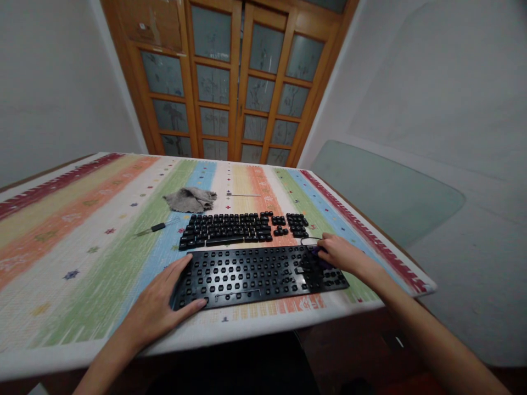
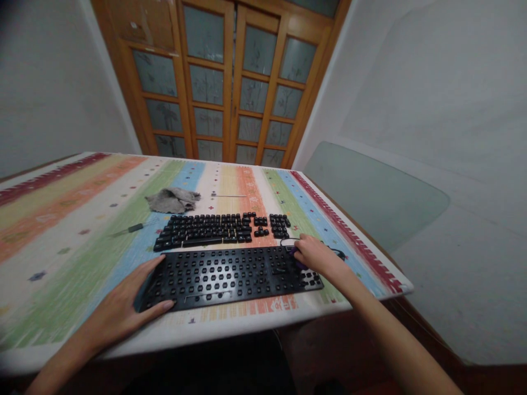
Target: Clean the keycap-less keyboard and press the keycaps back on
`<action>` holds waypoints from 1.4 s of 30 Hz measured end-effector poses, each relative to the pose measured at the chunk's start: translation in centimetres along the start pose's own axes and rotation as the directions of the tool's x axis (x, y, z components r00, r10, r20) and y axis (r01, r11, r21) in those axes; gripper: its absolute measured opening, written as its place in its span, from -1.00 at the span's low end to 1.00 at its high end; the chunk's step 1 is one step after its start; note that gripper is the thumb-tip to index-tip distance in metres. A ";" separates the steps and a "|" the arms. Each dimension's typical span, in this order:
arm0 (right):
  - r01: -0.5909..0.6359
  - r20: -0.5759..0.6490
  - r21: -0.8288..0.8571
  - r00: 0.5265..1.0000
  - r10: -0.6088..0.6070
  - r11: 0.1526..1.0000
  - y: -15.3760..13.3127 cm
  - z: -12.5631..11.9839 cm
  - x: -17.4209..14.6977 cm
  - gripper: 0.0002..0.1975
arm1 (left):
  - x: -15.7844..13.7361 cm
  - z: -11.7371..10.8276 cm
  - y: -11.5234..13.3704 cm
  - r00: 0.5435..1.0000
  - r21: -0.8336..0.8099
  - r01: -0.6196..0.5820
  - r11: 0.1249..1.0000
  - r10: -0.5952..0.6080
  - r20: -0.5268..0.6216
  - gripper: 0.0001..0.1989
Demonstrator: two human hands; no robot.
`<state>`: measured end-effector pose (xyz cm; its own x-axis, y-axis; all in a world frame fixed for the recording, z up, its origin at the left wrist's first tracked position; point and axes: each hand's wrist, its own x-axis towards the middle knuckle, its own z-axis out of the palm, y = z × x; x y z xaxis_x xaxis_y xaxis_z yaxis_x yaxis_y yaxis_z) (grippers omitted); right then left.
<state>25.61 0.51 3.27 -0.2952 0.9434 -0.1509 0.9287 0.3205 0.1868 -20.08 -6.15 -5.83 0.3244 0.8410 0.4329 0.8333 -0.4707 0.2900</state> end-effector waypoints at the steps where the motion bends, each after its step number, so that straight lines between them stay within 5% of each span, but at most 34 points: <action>1: -0.011 0.001 -0.001 1.000 0.011 1.000 0.1 0.0 0.0 -0.79 | 0.0 0.0 0.0 1.000 -0.002 0.000 1.000 0.000 -0.002 -0.14; 7: 0.068 -0.106 0.104 0.993 -0.057 0.992 -0.2 -0.3 0.0 -0.84 | 0.0 0.2 -0.1 1.000 -0.014 0.010 1.000 -0.010 -0.009 -0.12; 15: 0.308 -0.331 0.247 0.918 -0.219 0.919 -3.4 -1.1 0.7 -0.84 | 0.0 -0.1 -0.1 1.000 -0.011 0.014 1.000 -0.014 -0.002 -0.15; 21: 0.333 -0.221 0.163 0.930 -0.295 0.929 -4.8 -0.4 1.1 -0.75 | 0.0 -0.1 0.0 1.000 -0.002 0.005 1.000 -0.005 0.010 -0.15; 27: 0.500 -0.156 0.116 0.863 -0.481 0.858 -6.3 -1.1 -1.0 -0.77 | 0.0 -0.2 0.0 1.000 0.002 0.008 1.000 -0.008 0.016 -0.14; 36: 0.445 -0.132 0.339 0.895 -0.426 0.829 -5.0 -2.0 -1.8 -0.68 | 0.0 -0.1 0.0 1.000 -0.001 0.013 1.000 -0.013 0.011 -0.14; 42: 0.396 -0.253 0.217 0.905 -0.341 0.892 -4.7 -0.6 -0.3 -0.69 | 0.0 -0.2 0.0 1.000 0.006 0.014 1.000 -0.014 0.013 -0.14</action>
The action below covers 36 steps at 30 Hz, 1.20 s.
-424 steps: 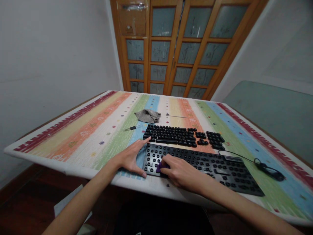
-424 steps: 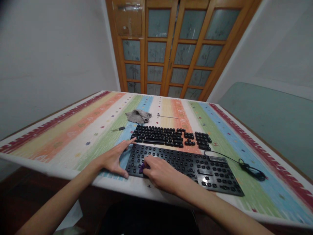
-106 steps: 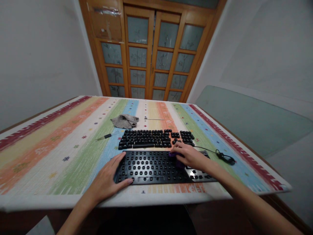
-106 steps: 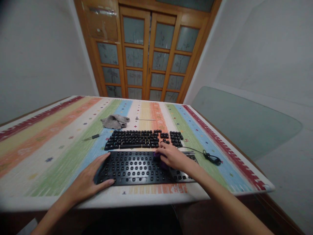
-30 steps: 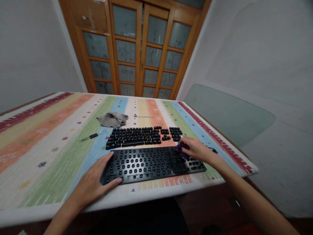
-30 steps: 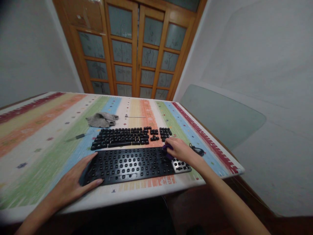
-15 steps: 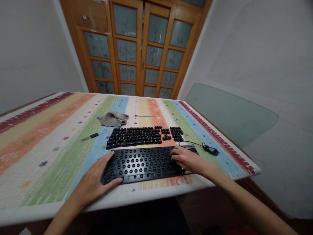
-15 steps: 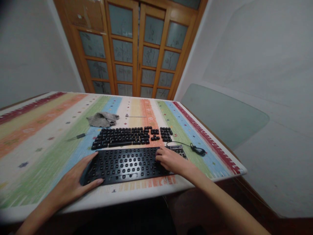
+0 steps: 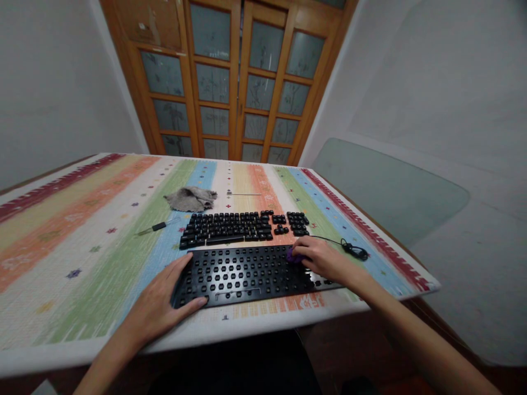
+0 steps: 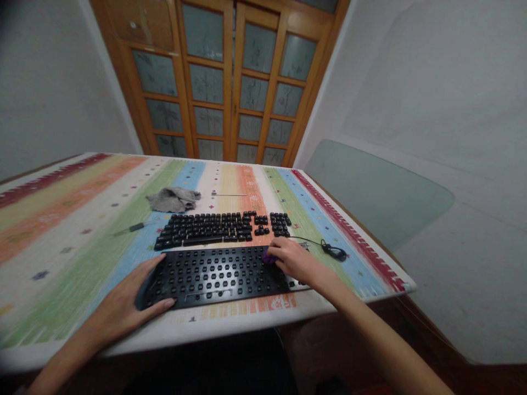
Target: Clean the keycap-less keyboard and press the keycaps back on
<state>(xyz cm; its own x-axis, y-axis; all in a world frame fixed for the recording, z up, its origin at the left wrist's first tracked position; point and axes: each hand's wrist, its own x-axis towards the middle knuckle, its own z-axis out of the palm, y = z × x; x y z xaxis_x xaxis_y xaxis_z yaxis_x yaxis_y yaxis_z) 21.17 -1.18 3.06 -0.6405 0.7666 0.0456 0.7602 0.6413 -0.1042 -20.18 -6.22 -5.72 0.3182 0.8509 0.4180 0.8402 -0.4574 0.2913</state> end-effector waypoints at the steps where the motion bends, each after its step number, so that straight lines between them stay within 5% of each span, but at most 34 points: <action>1: 0.003 0.017 -0.036 1.000 -0.002 0.999 -0.2 0.3 0.0 -0.70 | 0.0 0.0 0.0 1.000 0.000 0.000 1.000 0.000 0.002 -0.14; 12: 0.209 0.171 -0.088 0.966 -0.192 0.974 -2.8 -0.6 -1.8 -0.72 | 0.1 0.0 0.1 1.000 -0.016 -0.003 1.000 0.003 0.007 -0.14; 18: 0.198 0.245 0.189 0.939 -0.241 0.962 -1.8 -2.6 -1.2 -0.67 | 0.0 0.0 0.0 1.000 -0.019 0.003 1.000 -0.003 0.002 -0.14; 22: 0.098 0.037 0.259 0.993 -0.111 0.961 -1.4 -2.6 0.4 -0.71 | 0.0 0.0 0.0 1.000 -0.019 0.016 1.000 -0.016 0.012 -0.14; 26: 0.114 -0.159 0.275 0.985 -0.072 0.955 -3.2 -0.7 3.0 -0.75 | 0.0 -0.1 0.2 0.999 -0.034 0.028 0.999 -0.027 0.018 -0.15; 36: 0.341 -0.234 0.419 0.936 -0.263 0.841 -9.1 2.9 11.3 -0.62 | 0.2 -0.8 1.2 0.995 -0.112 0.079 0.991 -0.072 0.069 -0.13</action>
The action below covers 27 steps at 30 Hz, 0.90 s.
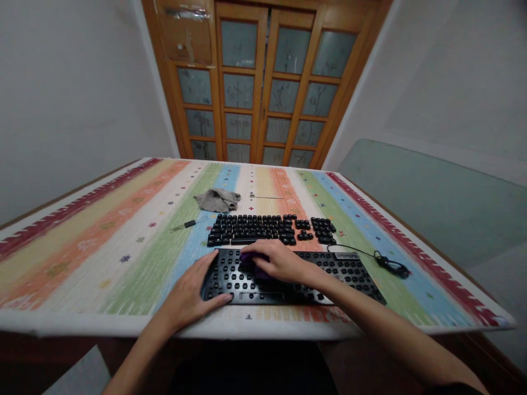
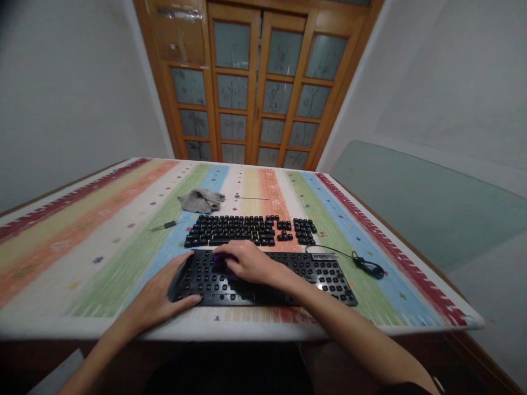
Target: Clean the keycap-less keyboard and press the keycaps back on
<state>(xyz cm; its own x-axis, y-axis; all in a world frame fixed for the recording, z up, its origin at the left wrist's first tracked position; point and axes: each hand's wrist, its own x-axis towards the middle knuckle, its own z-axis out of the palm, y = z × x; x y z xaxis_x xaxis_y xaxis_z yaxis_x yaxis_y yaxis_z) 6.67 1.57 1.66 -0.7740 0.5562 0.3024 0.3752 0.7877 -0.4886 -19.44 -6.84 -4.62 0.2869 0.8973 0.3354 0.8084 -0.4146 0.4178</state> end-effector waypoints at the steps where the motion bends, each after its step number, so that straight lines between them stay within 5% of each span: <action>1: 0.024 0.011 0.015 1.000 -0.024 1.000 -0.1 0.5 0.8 -0.62 | 0.0 0.0 0.1 1.000 -0.007 0.000 1.000 0.000 0.001 -0.13; 6: 0.089 -0.005 0.083 0.996 -0.089 0.993 -0.9 3.0 4.0 -0.64 | 0.1 -0.3 0.3 1.000 -0.044 -0.018 0.999 0.018 -0.008 -0.12; 11: 0.057 0.107 -0.081 0.993 -0.048 0.995 -0.7 4.6 4.7 -0.73 | 0.0 -0.2 0.2 1.000 -0.045 -0.018 0.999 0.018 -0.001 -0.11; 21: -0.068 0.199 -0.296 0.971 0.131 0.953 -1.7 2.1 2.8 -0.83 | 0.0 0.1 0.1 0.999 -0.018 -0.027 0.999 0.027 0.021 -0.18; 27: -0.062 0.223 -0.320 0.965 0.139 0.945 -2.1 1.2 2.5 -0.85 | 0.0 -0.1 0.2 0.999 -0.001 -0.029 1.000 0.029 0.035 -0.20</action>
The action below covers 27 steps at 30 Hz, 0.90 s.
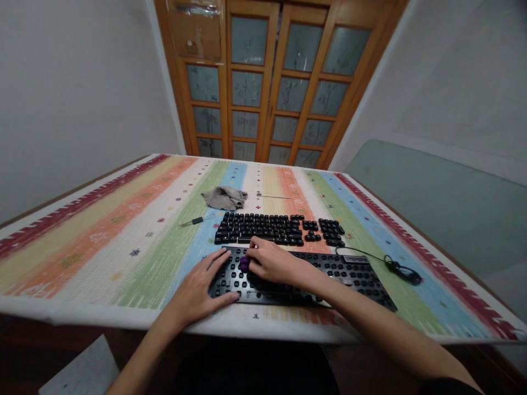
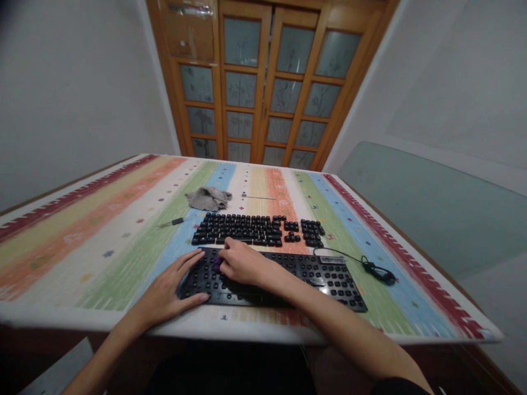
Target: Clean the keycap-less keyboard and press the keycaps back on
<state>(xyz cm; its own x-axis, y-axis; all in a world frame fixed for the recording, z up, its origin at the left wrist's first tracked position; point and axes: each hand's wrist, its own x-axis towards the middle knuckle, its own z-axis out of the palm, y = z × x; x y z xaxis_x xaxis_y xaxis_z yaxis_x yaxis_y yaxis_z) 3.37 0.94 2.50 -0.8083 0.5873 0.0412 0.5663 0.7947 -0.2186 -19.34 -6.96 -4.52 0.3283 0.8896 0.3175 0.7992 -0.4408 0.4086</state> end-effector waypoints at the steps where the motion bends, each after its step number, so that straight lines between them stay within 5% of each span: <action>1: 0.005 -0.005 -0.004 1.000 -0.005 1.000 0.0 0.0 -0.1 -0.83 | 0.0 0.0 0.0 1.000 0.000 0.000 1.000 0.000 0.001 -0.20; 14: 0.173 -0.157 0.037 0.974 -0.165 0.984 0.7 1.5 1.0 -0.85 | 0.0 0.0 0.0 1.000 0.010 0.002 1.000 -0.002 0.002 -0.17; 27: 0.221 0.042 -0.108 0.975 -0.218 0.969 1.1 0.0 -0.7 -0.82 | 0.0 0.0 0.0 1.000 0.005 0.005 1.000 -0.005 -0.011 -0.18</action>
<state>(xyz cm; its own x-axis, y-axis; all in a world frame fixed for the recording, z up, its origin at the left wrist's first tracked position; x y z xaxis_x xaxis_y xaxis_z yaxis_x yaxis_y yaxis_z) 4.54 1.45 2.26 -0.9184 0.3930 0.0468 0.3873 0.9168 -0.0977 -19.36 -6.90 -4.52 0.3185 0.8905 0.3249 0.8032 -0.4355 0.4064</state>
